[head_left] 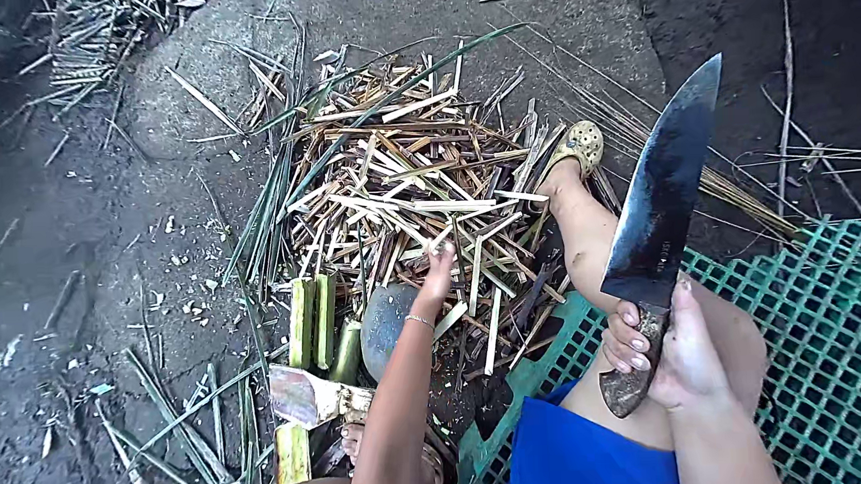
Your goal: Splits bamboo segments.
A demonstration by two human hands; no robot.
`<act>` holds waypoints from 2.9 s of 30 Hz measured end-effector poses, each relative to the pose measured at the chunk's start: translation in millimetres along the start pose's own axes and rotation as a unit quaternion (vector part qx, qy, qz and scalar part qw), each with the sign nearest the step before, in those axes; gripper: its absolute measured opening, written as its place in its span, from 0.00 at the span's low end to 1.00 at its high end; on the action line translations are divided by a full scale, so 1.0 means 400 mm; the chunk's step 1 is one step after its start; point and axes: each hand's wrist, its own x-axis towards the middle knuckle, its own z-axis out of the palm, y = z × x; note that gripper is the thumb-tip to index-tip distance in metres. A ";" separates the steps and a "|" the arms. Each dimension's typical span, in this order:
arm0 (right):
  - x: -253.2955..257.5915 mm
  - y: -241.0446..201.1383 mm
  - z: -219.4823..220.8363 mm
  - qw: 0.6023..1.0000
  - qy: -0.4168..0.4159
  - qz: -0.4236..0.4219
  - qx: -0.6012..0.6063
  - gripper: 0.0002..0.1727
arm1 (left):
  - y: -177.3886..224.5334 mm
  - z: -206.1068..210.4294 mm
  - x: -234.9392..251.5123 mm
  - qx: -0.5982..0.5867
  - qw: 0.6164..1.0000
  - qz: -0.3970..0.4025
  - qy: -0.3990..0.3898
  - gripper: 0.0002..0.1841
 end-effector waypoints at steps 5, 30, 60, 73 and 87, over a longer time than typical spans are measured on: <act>0.006 -0.003 0.006 1.000 0.010 0.016 -0.008 0.45 | -0.135 0.072 -0.054 0.480 0.876 -0.028 -0.048 0.31; 0.021 0.329 0.268 0.880 -0.117 -0.045 -0.459 0.25 | -0.044 -0.184 -0.301 0.096 0.820 0.293 0.482 0.07; 0.050 0.380 0.335 0.743 -0.108 -0.028 -0.659 0.32 | -0.036 -0.212 -0.384 -0.177 0.838 0.312 0.412 0.35; 0.128 0.483 0.200 0.698 -0.122 0.125 -0.694 0.37 | -0.090 -0.148 -0.334 -0.002 0.973 0.181 0.145 0.32; 0.045 0.023 0.081 0.944 0.036 -0.153 -0.290 0.29 | -0.148 -0.054 -0.274 0.550 0.775 0.070 -0.304 0.18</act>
